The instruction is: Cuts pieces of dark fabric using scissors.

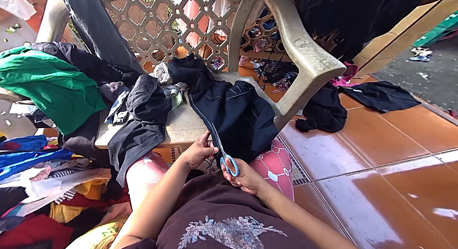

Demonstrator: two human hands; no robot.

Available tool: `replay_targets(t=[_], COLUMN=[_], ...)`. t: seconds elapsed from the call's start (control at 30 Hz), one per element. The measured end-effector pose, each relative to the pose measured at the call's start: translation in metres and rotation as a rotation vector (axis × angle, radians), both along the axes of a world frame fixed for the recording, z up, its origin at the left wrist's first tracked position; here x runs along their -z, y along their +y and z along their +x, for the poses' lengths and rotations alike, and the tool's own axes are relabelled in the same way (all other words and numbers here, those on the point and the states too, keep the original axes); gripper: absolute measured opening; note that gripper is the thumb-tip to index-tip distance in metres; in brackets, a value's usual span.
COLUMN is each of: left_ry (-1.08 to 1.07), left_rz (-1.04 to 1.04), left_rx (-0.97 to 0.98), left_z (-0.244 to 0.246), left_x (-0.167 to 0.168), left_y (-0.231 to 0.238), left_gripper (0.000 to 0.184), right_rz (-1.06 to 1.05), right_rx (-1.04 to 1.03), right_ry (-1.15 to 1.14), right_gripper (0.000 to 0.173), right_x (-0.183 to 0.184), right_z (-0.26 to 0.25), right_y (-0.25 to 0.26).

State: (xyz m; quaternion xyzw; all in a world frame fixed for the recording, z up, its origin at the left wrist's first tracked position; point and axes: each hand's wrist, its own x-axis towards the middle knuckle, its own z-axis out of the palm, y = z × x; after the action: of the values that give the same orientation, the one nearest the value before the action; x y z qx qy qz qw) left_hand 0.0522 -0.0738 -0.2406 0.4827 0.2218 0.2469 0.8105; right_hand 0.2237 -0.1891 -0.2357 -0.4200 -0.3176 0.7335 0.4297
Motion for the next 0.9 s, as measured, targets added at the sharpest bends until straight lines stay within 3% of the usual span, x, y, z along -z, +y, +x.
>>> replay_targets(t=[0.2, 0.4, 0.47, 0.57, 0.63, 0.73, 0.9], left_ry=[0.044, 0.221, 0.252, 0.265, 0.263, 0.234, 0.157], left_rz=[0.045, 0.16, 0.171, 0.097, 0.06, 0.038, -0.006], left_rx=[0.082, 0.157, 0.086, -0.199, -0.317, -0.302, -0.212], left_z=[-0.01, -0.021, -0.021, -0.008, 0.001, 0.004, 0.003], left_x=[0.0, -0.002, -0.006, -0.017, -0.019, -0.016, -0.009], left_y=[0.0, 0.005, 0.009, 0.011, 0.014, 0.015, 0.011], left_gripper=[0.079, 0.053, 0.047, 0.025, 0.021, 0.024, 0.052], right_rz=[-0.034, -0.058, -0.065, -0.062, -0.061, -0.056, -0.055], right_rx=[-0.044, -0.074, -0.063, -0.062, -0.059, -0.059, -0.079], right_ry=[0.009, -0.097, -0.09, -0.091, -0.092, -0.077, -0.061], right_gripper=[0.034, 0.028, 0.028, 0.029, 0.031, 0.033, 0.036], right_x=[-0.002, -0.003, -0.002, -0.002, -0.003, -0.003, -0.002], right_z=[0.002, 0.004, 0.004, 0.004, 0.004, 0.004, 0.003], right_y=[0.002, 0.001, 0.0, -0.001, -0.002, -0.002, 0.002])
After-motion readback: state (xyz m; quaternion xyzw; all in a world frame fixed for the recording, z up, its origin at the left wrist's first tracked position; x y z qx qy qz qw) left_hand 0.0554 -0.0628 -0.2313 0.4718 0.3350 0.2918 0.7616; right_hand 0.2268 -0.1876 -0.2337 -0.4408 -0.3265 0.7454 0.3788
